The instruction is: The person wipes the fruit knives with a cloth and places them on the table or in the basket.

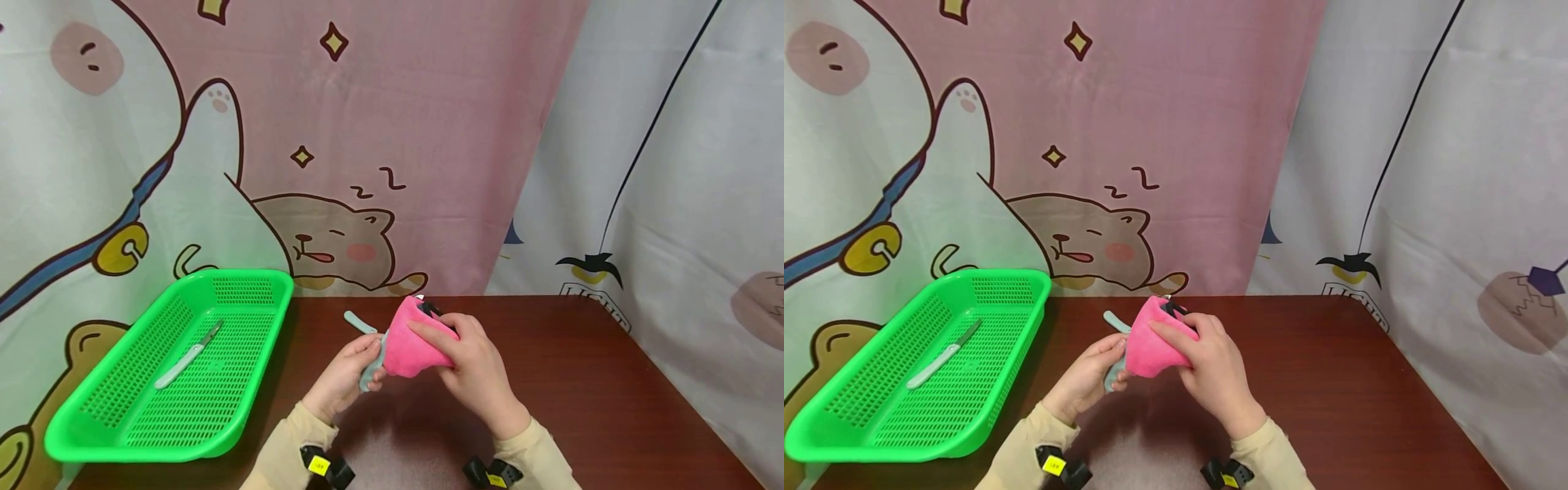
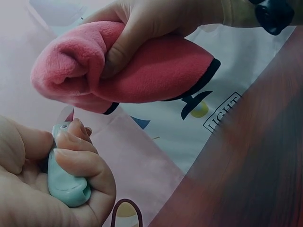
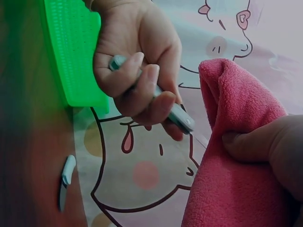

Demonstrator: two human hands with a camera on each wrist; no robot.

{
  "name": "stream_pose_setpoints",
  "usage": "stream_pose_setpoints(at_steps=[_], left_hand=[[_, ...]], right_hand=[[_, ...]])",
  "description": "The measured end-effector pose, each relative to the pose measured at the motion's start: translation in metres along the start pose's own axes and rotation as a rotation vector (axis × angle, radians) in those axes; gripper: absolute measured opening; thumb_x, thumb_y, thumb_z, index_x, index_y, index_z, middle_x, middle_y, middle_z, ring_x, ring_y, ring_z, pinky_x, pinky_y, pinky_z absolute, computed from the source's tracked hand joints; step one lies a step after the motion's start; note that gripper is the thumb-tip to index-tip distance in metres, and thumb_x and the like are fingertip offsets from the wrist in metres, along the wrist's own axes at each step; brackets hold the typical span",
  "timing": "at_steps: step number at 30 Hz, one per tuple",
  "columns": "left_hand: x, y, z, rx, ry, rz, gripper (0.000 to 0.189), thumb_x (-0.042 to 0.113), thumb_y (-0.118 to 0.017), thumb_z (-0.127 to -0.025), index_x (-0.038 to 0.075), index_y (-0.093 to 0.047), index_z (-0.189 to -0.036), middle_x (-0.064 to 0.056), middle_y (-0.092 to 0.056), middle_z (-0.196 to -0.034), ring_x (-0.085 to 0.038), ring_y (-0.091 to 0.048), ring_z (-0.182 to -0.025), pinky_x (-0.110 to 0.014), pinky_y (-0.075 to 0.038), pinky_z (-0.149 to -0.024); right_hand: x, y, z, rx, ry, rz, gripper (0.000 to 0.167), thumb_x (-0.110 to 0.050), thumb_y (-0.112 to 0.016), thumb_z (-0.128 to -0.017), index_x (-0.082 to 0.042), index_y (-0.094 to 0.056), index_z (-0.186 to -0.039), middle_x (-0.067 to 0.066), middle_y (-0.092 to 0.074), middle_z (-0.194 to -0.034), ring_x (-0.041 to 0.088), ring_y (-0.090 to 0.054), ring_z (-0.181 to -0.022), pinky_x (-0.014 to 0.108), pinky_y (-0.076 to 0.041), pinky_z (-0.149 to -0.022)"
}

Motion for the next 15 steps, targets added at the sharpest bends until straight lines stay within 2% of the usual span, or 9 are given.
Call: stream_pose_setpoints(at_steps=[6, 15], left_hand=[[-0.0007, -0.0019, 0.0007, -0.006, 0.001, -0.032, 0.02, 0.023, -0.046, -0.106, 0.017, -0.062, -0.117, 0.002, -0.053, -0.076, -0.01, -0.045, -0.063, -0.019, -0.042, -0.056], [-0.0003, -0.0069, 0.0003, -0.031, -0.006, -0.027, 0.02, 0.021, -0.047, -0.106, 0.02, -0.065, -0.117, 0.003, -0.051, -0.074, -0.009, -0.044, -0.06, -0.019, -0.041, -0.055]], right_hand=[[-0.0044, -0.0061, 0.0002, -0.019, 0.025, 0.003, 0.07, 0.003, -0.085, -0.065, -0.028, -0.069, -0.126, 0.011, -0.06, -0.109, 0.028, -0.056, -0.105, 0.045, -0.056, -0.074], [-0.0047, -0.0095, 0.0015, -0.011, 0.034, 0.008, 0.067, 0.007, -0.078, -0.067, -0.028, -0.07, -0.124, 0.011, -0.061, -0.109, 0.028, -0.057, -0.104, 0.044, -0.054, -0.076]])
Point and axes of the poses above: each hand's wrist, its own z-axis away from the middle knuckle, its own y-axis out of the back of the hand, x = y × z, the point moved 4 cm from there along -z, towards the middle knuckle
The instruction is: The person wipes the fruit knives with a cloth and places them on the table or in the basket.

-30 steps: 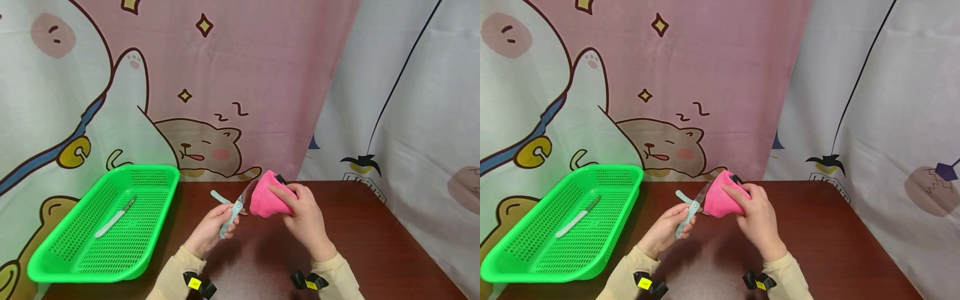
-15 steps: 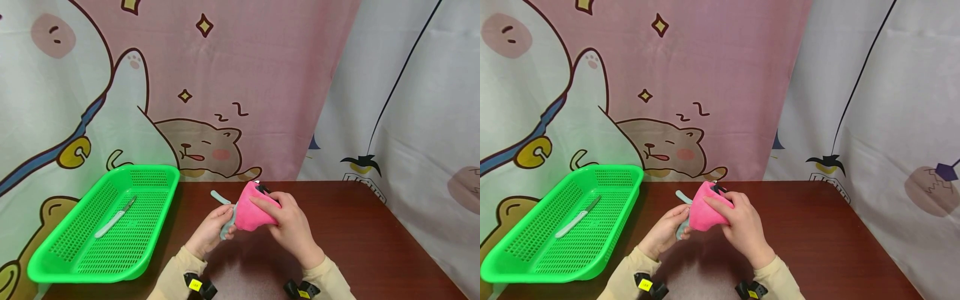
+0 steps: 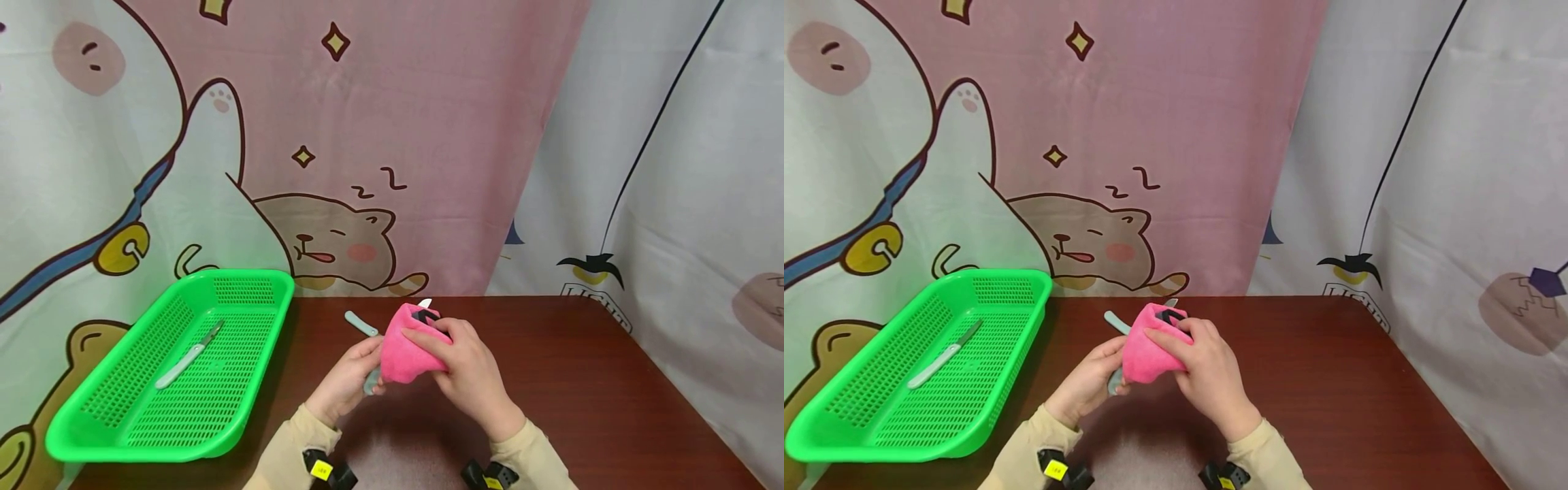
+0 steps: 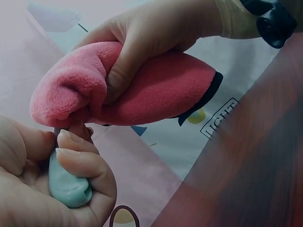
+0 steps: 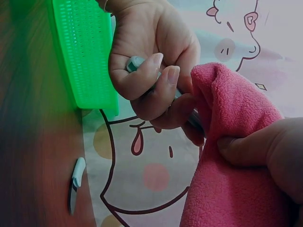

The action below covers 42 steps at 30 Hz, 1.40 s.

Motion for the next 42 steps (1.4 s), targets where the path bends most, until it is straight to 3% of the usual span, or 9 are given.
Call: stream_pose_setpoints(at_steps=[13, 20, 27, 32, 39, 42], left_hand=[[0.002, -0.004, 0.001, 0.012, 0.008, -0.006, 0.02, 0.021, -0.049, -0.105, 0.02, -0.064, -0.118, 0.002, -0.052, -0.075, -0.01, -0.044, -0.061, -0.02, -0.041, -0.055], [0.002, -0.003, 0.0, 0.011, 0.018, -0.022, 0.021, 0.019, -0.048, -0.105, 0.013, -0.06, -0.121, 0.0, -0.054, -0.078, -0.009, -0.047, -0.064, -0.018, -0.044, -0.057], [0.0, -0.003, -0.001, 0.006, 0.03, -0.032, 0.017, 0.018, -0.046, -0.106, 0.009, -0.059, -0.113, -0.002, -0.055, -0.081, -0.009, -0.048, -0.063, -0.018, -0.043, -0.056], [-0.001, -0.002, -0.001, -0.005, 0.017, -0.026, 0.026, 0.016, -0.045, -0.106, -0.002, -0.055, -0.121, -0.002, -0.055, -0.082, -0.008, -0.048, -0.064, -0.018, -0.042, -0.055], [0.001, 0.0, -0.001, -0.031, -0.02, -0.03, 0.023, 0.014, -0.045, -0.106, 0.009, -0.064, -0.118, -0.001, -0.056, -0.082, -0.009, -0.047, -0.064, -0.018, -0.04, -0.054], [0.002, 0.0, -0.001, -0.023, -0.01, -0.034, 0.025, 0.015, -0.045, -0.106, 0.003, -0.062, -0.121, -0.001, -0.056, -0.082, -0.009, -0.047, -0.064, -0.018, -0.04, -0.054]], right_hand=[[0.003, 0.0, 0.001, -0.016, -0.025, 0.024, 0.069, 0.005, -0.083, -0.065, -0.029, -0.07, -0.124, 0.012, -0.061, -0.11, 0.029, -0.056, -0.105, 0.044, -0.055, -0.076], [0.014, 0.004, 0.002, -0.016, -0.076, 0.061, 0.07, 0.005, -0.085, -0.063, -0.028, -0.071, -0.123, 0.013, -0.06, -0.109, 0.031, -0.056, -0.105, 0.045, -0.056, -0.074], [0.025, 0.012, 0.003, -0.011, -0.144, 0.09, 0.071, 0.006, -0.086, -0.061, -0.026, -0.071, -0.122, 0.014, -0.059, -0.107, 0.032, -0.054, -0.103, 0.046, -0.056, -0.072], [0.034, 0.019, 0.003, 0.007, -0.178, 0.102, 0.073, 0.008, -0.085, -0.061, -0.025, -0.07, -0.124, 0.015, -0.059, -0.107, 0.033, -0.054, -0.103, 0.047, -0.056, -0.069], [0.044, 0.028, 0.004, 0.025, -0.21, 0.129, 0.069, 0.009, -0.079, -0.066, -0.024, -0.069, -0.125, 0.016, -0.059, -0.107, 0.034, -0.053, -0.103, 0.047, -0.055, -0.068], [0.047, 0.031, 0.005, 0.029, -0.222, 0.136, 0.067, 0.008, -0.077, -0.066, -0.023, -0.069, -0.125, 0.016, -0.059, -0.106, 0.034, -0.053, -0.1, 0.047, -0.054, -0.069]])
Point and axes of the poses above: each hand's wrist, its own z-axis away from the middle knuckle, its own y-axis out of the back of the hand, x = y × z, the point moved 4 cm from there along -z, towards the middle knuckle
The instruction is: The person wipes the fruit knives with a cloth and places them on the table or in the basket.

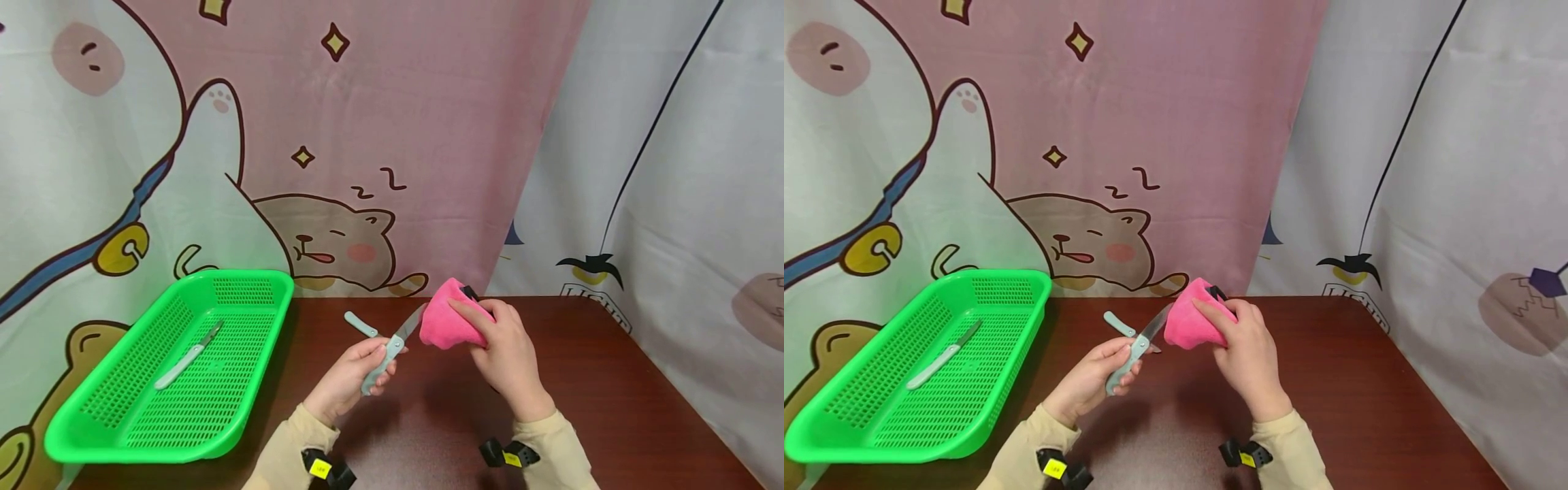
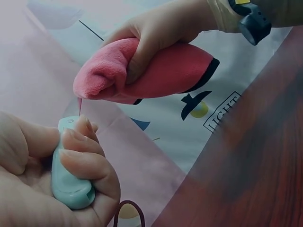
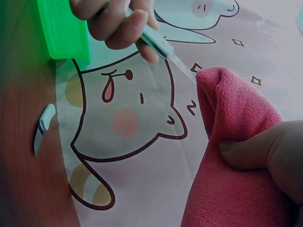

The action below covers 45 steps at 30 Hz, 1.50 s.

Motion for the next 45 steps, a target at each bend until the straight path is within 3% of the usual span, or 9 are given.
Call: stream_pose_setpoints(at_steps=[10, 16, 21, 26, 29, 32, 38, 45], left_hand=[[0.004, 0.005, 0.002, 0.045, 0.043, -0.065, 0.031, 0.022, -0.046, -0.106, 0.002, -0.062, -0.122, -0.002, -0.055, -0.082, -0.009, -0.046, -0.064, -0.019, -0.039, -0.054], [0.011, 0.009, 0.004, 0.178, 0.009, -0.277, 0.028, 0.02, -0.054, -0.103, 0.0, -0.062, -0.121, -0.007, -0.058, -0.085, -0.016, -0.046, -0.067, -0.022, -0.04, -0.057], [0.019, 0.009, 0.006, 0.333, -0.132, -0.618, 0.02, 0.014, -0.063, -0.098, 0.008, -0.066, -0.116, -0.005, -0.062, -0.086, -0.018, -0.055, -0.075, -0.029, -0.047, -0.065], [0.032, 0.004, 0.011, 0.482, -0.382, -0.995, 0.021, 0.008, -0.072, -0.09, 0.012, -0.069, -0.111, -0.001, -0.066, -0.095, -0.018, -0.062, -0.087, -0.038, -0.054, -0.077], [0.038, 0.0, 0.014, 0.56, -0.523, -1.211, 0.026, 0.007, -0.077, -0.085, 0.01, -0.069, -0.11, -0.003, -0.067, -0.098, -0.02, -0.063, -0.088, -0.04, -0.055, -0.079], [0.041, -0.002, 0.017, 0.618, -0.621, -1.371, 0.031, 0.009, -0.081, -0.081, 0.009, -0.069, -0.11, -0.004, -0.067, -0.095, -0.022, -0.063, -0.085, -0.039, -0.055, -0.075], [0.046, -0.009, 0.019, 0.668, -0.758, -1.518, 0.035, 0.007, -0.083, -0.078, 0.006, -0.068, -0.109, -0.008, -0.065, -0.092, -0.026, -0.062, -0.08, -0.039, -0.054, -0.066], [0.047, -0.018, 0.02, 0.685, -0.79, -1.615, 0.038, 0.008, -0.085, -0.076, 0.006, -0.068, -0.11, -0.009, -0.064, -0.09, -0.025, -0.061, -0.075, -0.037, -0.052, -0.06]], right_hand=[[0.005, 0.004, 0.0, 0.007, -0.021, -0.002, 0.068, 0.009, -0.075, -0.066, -0.024, -0.069, -0.126, 0.015, -0.059, -0.105, 0.032, -0.053, -0.1, 0.047, -0.052, -0.07], [0.005, 0.003, 0.0, 0.006, -0.018, -0.01, 0.068, 0.01, -0.073, -0.067, -0.023, -0.069, -0.126, 0.015, -0.059, -0.105, 0.032, -0.053, -0.101, 0.047, -0.051, -0.072], [0.004, 0.003, 0.0, 0.007, -0.015, -0.018, 0.069, 0.01, -0.073, -0.066, -0.023, -0.069, -0.126, 0.014, -0.059, -0.105, 0.032, -0.053, -0.101, 0.047, -0.051, -0.072], [0.003, 0.004, -0.001, 0.021, -0.005, -0.03, 0.068, 0.01, -0.07, -0.067, -0.023, -0.07, -0.125, 0.014, -0.059, -0.105, 0.033, -0.053, -0.1, 0.047, -0.05, -0.073], [0.001, 0.004, -0.001, 0.027, -0.001, -0.041, 0.068, 0.01, -0.069, -0.067, -0.024, -0.07, -0.125, 0.014, -0.059, -0.105, 0.032, -0.053, -0.101, 0.047, -0.049, -0.073], [-0.004, 0.005, -0.002, 0.031, 0.007, -0.053, 0.069, 0.011, -0.071, -0.066, -0.024, -0.07, -0.125, 0.013, -0.059, -0.106, 0.031, -0.053, -0.102, 0.046, -0.05, -0.073], [-0.018, 0.007, -0.002, 0.062, 0.058, -0.081, 0.071, 0.012, -0.077, -0.064, -0.024, -0.07, -0.124, 0.014, -0.06, -0.107, 0.031, -0.054, -0.103, 0.047, -0.052, -0.073], [-0.038, -0.001, 0.0, 0.029, 0.134, -0.127, 0.067, 0.008, -0.079, -0.066, -0.027, -0.071, -0.123, 0.014, -0.06, -0.108, 0.032, -0.054, -0.103, 0.047, -0.054, -0.073]])
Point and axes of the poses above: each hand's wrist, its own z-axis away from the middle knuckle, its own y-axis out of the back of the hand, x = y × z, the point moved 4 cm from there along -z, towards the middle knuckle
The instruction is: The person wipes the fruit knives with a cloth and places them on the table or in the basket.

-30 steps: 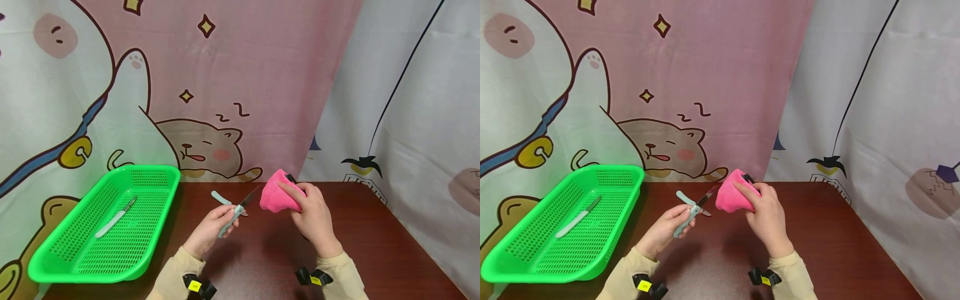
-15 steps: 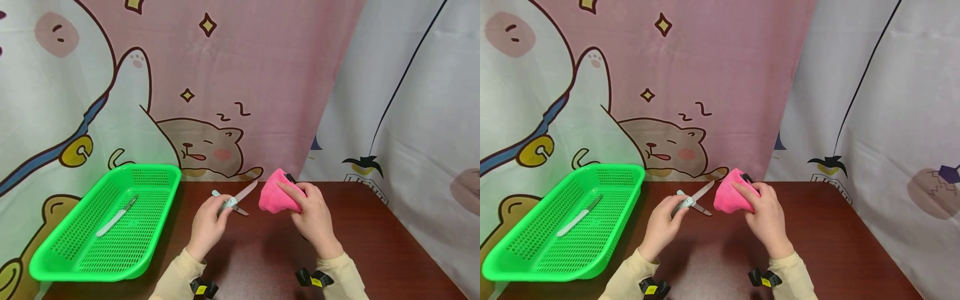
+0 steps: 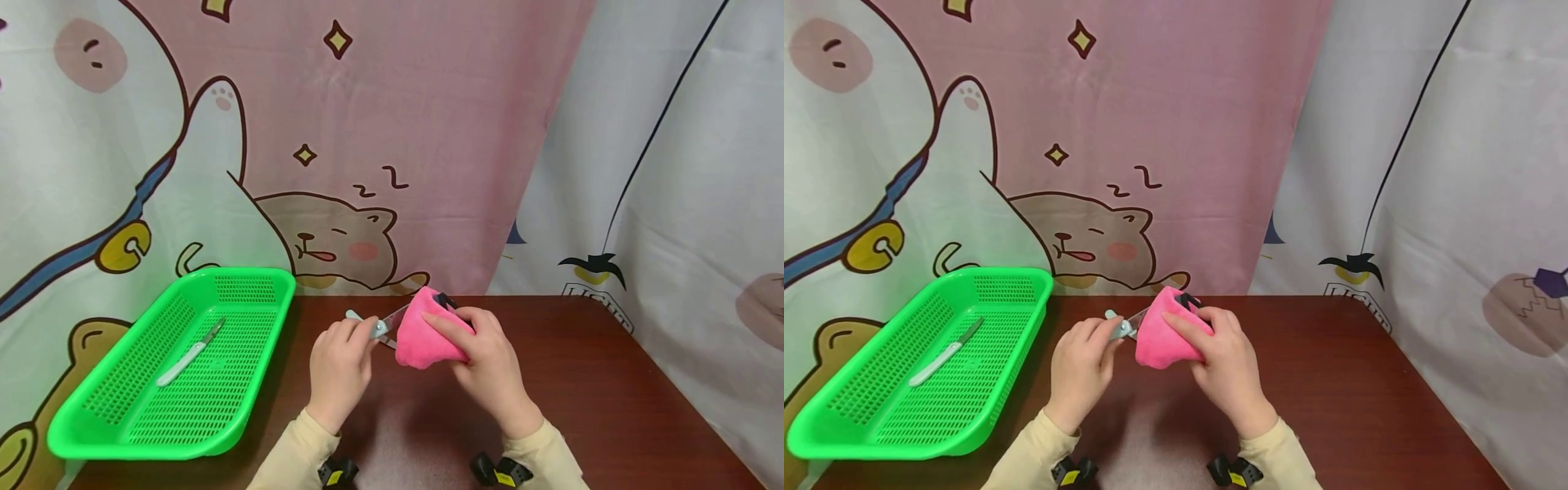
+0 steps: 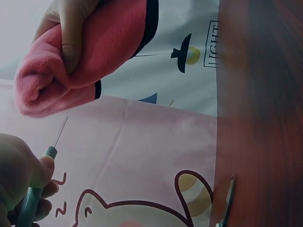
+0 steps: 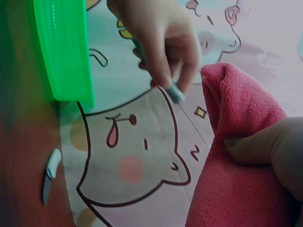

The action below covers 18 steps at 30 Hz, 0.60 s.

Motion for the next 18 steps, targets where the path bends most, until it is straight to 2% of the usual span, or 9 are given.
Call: stream_pose_setpoints(at_steps=[7, 11, 18], left_hand=[[0.006, 0.002, -0.001, 0.008, -0.024, -0.013, 0.037, 0.007, -0.085, -0.075, 0.007, -0.071, -0.11, -0.007, -0.064, -0.088, -0.023, -0.061, -0.073, -0.035, -0.051, -0.058], [0.01, 0.003, 0.0, 0.01, -0.039, -0.011, 0.037, 0.006, -0.085, -0.074, 0.008, -0.072, -0.109, -0.007, -0.065, -0.088, -0.023, -0.062, -0.073, -0.035, -0.052, -0.059], [0.013, 0.002, 0.001, -0.001, -0.048, -0.006, 0.036, 0.007, -0.083, -0.076, 0.009, -0.072, -0.11, -0.007, -0.065, -0.088, -0.022, -0.061, -0.072, -0.034, -0.051, -0.058]], right_hand=[[-0.012, -0.008, 0.001, 0.005, 0.066, 0.006, 0.059, 0.003, -0.078, -0.071, -0.028, -0.072, -0.12, 0.015, -0.062, -0.108, 0.034, -0.057, -0.102, 0.048, -0.053, -0.079], [-0.015, -0.013, 0.002, -0.015, 0.095, 0.024, 0.059, 0.003, -0.078, -0.071, -0.029, -0.073, -0.12, 0.016, -0.063, -0.114, 0.035, -0.058, -0.104, 0.049, -0.053, -0.08], [-0.016, -0.018, 0.004, -0.039, 0.067, 0.037, 0.057, 0.002, -0.078, -0.072, -0.029, -0.074, -0.119, 0.015, -0.063, -0.116, 0.033, -0.057, -0.106, 0.049, -0.053, -0.081]])
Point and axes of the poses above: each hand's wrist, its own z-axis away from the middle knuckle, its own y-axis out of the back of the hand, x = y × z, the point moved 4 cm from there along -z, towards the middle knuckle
